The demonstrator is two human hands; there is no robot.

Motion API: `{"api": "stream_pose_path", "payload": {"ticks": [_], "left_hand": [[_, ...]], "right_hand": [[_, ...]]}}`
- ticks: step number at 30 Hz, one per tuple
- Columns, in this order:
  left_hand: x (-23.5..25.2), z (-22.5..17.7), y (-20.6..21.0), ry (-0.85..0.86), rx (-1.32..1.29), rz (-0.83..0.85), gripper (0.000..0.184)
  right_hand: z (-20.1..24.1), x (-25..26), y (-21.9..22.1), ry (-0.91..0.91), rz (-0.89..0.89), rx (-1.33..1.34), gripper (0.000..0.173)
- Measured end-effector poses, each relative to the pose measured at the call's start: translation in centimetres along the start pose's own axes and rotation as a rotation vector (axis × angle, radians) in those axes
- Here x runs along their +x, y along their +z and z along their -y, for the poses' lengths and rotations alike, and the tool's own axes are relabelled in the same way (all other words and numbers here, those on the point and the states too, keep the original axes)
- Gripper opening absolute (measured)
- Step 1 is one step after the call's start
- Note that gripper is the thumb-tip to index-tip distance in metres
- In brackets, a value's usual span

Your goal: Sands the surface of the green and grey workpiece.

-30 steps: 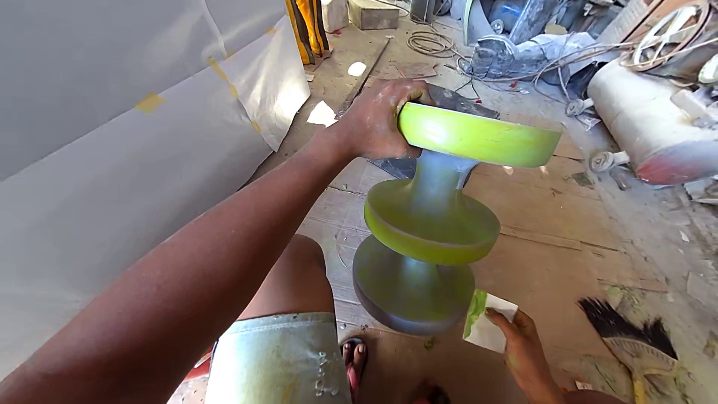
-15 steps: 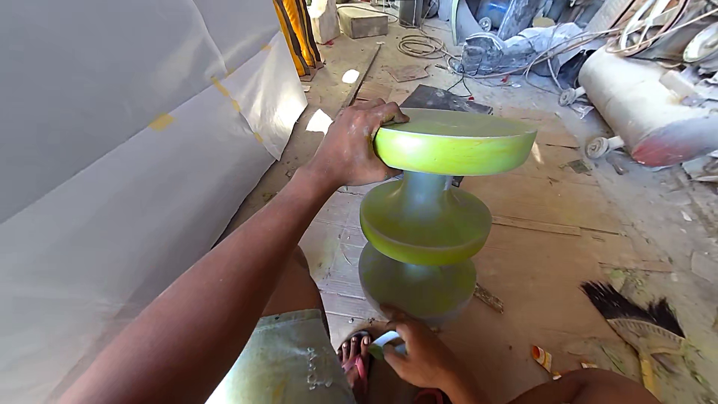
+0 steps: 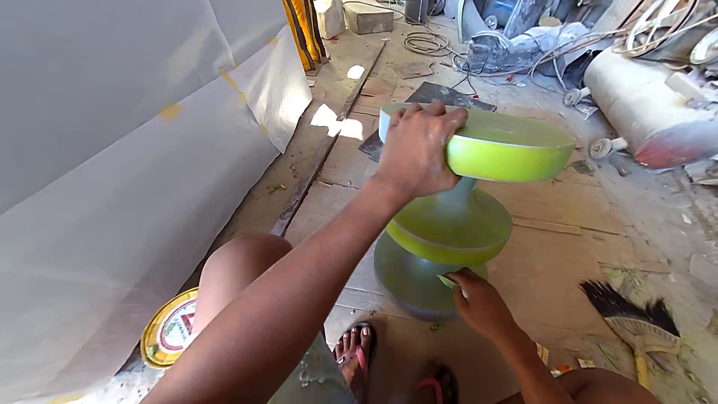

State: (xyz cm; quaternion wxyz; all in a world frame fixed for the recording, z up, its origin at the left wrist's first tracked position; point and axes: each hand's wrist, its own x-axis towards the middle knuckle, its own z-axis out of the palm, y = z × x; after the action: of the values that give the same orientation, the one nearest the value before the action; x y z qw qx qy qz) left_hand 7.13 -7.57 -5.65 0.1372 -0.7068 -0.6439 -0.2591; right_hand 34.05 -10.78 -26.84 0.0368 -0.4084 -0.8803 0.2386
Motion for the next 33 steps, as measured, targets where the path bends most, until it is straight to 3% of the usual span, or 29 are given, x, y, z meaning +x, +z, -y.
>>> {"api": "stream_pose_path", "payload": {"ticks": [4,8,11,14,17,26,30,33], "left_hand": [[0.8,-2.3,0.2,0.007,0.018,0.031,0.065],[1.2,-3.4,0.1,0.01,0.034,0.072,0.069],[1.3,-3.5,0.1,0.001,0.043,0.088,0.07],[1.4,-3.4,0.1,-0.01,0.043,0.084,0.069],[1.5,-3.4,0.1,-0.025,0.042,0.083,0.069],[1.7,-3.4,0.1,-0.037,0.029,0.099,0.073],[2.1,-3.5,0.1,-0.041,0.023,0.104,0.072],[2.1,-3.7,0.0,-0.038,0.018,0.113,0.072]], "right_hand": [[0.5,0.6,2.0,-0.054,0.079,-0.205,0.038],[2.2,-0.5,2.1,0.037,0.353,-0.337,0.046],[1.9,-1.2,0.8,0.021,0.452,-0.391,0.047],[-0.5,-1.2,0.2,-0.068,0.331,-0.296,0.037],[-1.8,0.0,0.8,-0.077,0.162,-0.172,0.038],[-1.1,0.3,0.7,-0.046,0.316,-0.151,0.04],[-2.0,1.3,0.9,-0.031,0.175,-0.147,0.04],[-1.7,1.7,1.9,-0.014,0.172,-0.16,0.041]]}}
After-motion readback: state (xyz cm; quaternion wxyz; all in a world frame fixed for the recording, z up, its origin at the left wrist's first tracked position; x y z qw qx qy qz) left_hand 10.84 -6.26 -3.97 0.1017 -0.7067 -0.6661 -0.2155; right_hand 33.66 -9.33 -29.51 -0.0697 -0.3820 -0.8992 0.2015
